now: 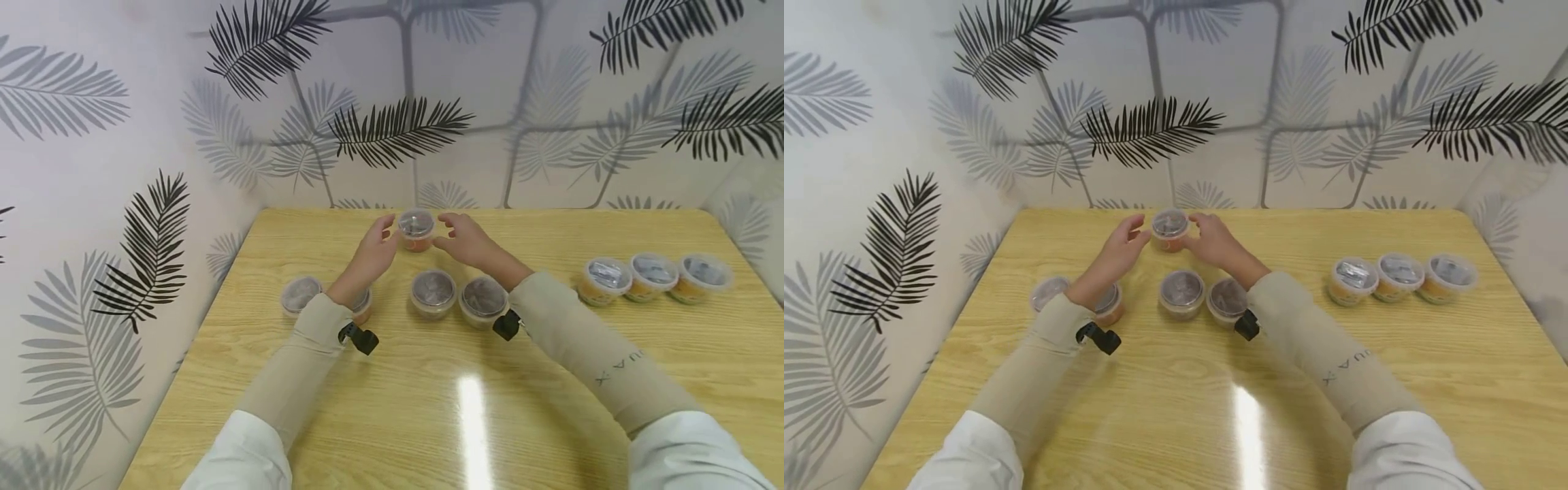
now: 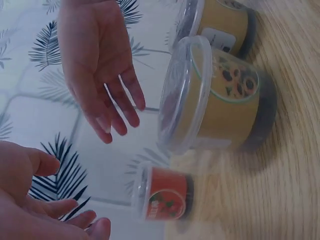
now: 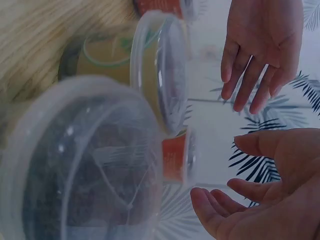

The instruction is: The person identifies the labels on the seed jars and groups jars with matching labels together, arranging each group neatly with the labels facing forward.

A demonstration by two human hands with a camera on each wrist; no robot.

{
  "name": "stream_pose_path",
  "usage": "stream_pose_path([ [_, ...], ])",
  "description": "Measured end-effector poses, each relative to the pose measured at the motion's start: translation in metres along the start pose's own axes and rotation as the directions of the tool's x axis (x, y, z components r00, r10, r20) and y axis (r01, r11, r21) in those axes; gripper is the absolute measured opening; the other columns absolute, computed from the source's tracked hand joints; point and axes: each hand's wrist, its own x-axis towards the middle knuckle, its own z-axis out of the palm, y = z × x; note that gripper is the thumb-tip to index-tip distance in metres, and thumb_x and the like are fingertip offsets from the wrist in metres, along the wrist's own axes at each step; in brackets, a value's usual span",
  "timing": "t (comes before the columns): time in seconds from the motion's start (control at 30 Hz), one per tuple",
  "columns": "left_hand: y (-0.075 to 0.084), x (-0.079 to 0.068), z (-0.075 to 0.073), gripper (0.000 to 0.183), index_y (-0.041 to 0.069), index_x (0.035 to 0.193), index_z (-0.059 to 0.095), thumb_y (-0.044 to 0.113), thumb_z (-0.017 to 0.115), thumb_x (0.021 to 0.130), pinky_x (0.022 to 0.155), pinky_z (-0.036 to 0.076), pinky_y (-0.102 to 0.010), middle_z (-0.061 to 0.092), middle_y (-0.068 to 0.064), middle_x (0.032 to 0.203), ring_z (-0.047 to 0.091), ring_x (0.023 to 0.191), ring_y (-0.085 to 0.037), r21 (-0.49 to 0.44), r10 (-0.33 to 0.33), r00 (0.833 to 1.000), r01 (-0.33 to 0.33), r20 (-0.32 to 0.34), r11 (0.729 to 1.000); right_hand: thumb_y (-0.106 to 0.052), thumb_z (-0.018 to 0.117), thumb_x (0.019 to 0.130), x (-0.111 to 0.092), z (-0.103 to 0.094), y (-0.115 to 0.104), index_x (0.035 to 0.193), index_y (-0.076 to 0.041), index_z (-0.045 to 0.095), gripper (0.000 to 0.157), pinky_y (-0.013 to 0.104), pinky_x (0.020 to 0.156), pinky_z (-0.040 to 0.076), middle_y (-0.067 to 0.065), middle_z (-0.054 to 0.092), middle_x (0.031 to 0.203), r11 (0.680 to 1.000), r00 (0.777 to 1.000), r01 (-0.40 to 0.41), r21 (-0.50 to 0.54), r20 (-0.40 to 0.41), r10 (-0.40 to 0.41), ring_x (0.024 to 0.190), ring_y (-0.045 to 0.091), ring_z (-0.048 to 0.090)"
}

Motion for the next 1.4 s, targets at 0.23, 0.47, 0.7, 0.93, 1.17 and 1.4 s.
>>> stream_pose_path([
  [0.23, -0.003, 0.027, 0.018, 0.061, 0.002, 0.146, 0.020, 0.029, 0.045, 0.098, 0.105, 0.029, -0.045, 0.022, -0.019, 0.148, 0.026, 0.134, -0.032, -0.031, -0.106, 0.994, 0.105, -0.006, 0.994, -0.026, 0.054, 0.093, 0.022, 0.005, 0.004, 0.147, 0.002, 0.012, 0.074, 0.049, 0.102, 0.032, 0.025, 0.022, 0.147, 0.990, 0.988, -0.133, 0.047, 0.083, 0.129, 0.132, 0.039, 0.028],
  [0.47, -0.007, 0.045, 0.028, 0.059, -0.006, 0.143, 0.018, 0.021, 0.045, 0.097, 0.098, 0.039, -0.039, 0.037, -0.025, 0.136, 0.043, 0.122, -0.031, -0.053, -0.133, 0.989, 0.130, -0.059, 0.990, -0.024, 0.053, 0.092, 0.033, 0.009, -0.001, 0.149, -0.007, -0.003, 0.082, 0.050, 0.107, 0.022, 0.017, 0.006, 0.153, 0.960, 0.970, -0.221, 0.172, 0.136, 0.199, 0.137, 0.035, 0.015],
  [0.7, -0.014, 0.054, 0.039, 0.052, -0.007, 0.139, 0.024, 0.019, 0.044, 0.098, 0.100, 0.037, -0.037, 0.039, -0.022, 0.133, 0.040, 0.124, -0.031, -0.062, -0.148, 0.986, 0.143, -0.075, 0.988, -0.022, 0.059, 0.088, 0.041, 0.013, 0.006, 0.148, -0.006, -0.010, 0.093, 0.052, 0.109, 0.010, 0.014, -0.006, 0.154, 0.936, 0.962, -0.237, 0.260, 0.200, 0.188, 0.139, 0.033, 0.002],
  [0.93, -0.017, 0.057, 0.043, 0.052, -0.009, 0.138, 0.025, 0.014, 0.046, 0.097, 0.098, 0.039, -0.038, 0.041, -0.025, 0.131, 0.043, 0.121, -0.032, -0.054, -0.113, 0.985, 0.107, -0.128, 0.993, -0.017, 0.060, 0.086, 0.046, 0.017, 0.006, 0.148, -0.002, 0.005, 0.084, 0.049, 0.108, 0.019, 0.017, 0.017, 0.151, 0.941, 0.971, -0.211, 0.265, 0.164, 0.171, 0.136, 0.034, 0.018],
  [1.17, -0.009, 0.052, 0.036, 0.054, -0.006, 0.140, 0.026, 0.019, 0.045, 0.097, 0.098, 0.039, -0.038, 0.042, -0.024, 0.134, 0.044, 0.121, -0.031, 0.031, -0.029, 0.981, 0.035, -0.190, 0.999, -0.015, 0.052, 0.094, 0.041, 0.012, -0.002, 0.140, 0.001, 0.033, 0.052, 0.045, 0.099, 0.036, 0.019, 0.042, 0.136, 0.992, 0.997, -0.080, 0.098, -0.002, 0.080, 0.125, 0.034, 0.040],
  [1.4, 0.002, 0.032, 0.024, 0.051, 0.000, 0.141, 0.032, 0.022, 0.043, 0.097, 0.088, 0.047, -0.035, 0.039, -0.015, 0.139, 0.048, 0.116, -0.027, -0.023, 0.025, 0.969, -0.032, -0.247, 0.999, -0.025, 0.058, 0.093, 0.031, 0.001, -0.015, 0.143, 0.000, 0.029, 0.063, 0.041, 0.088, 0.046, 0.019, 0.050, 0.127, 0.998, 0.998, 0.005, 0.069, -0.059, -0.001, 0.113, 0.030, 0.050],
])
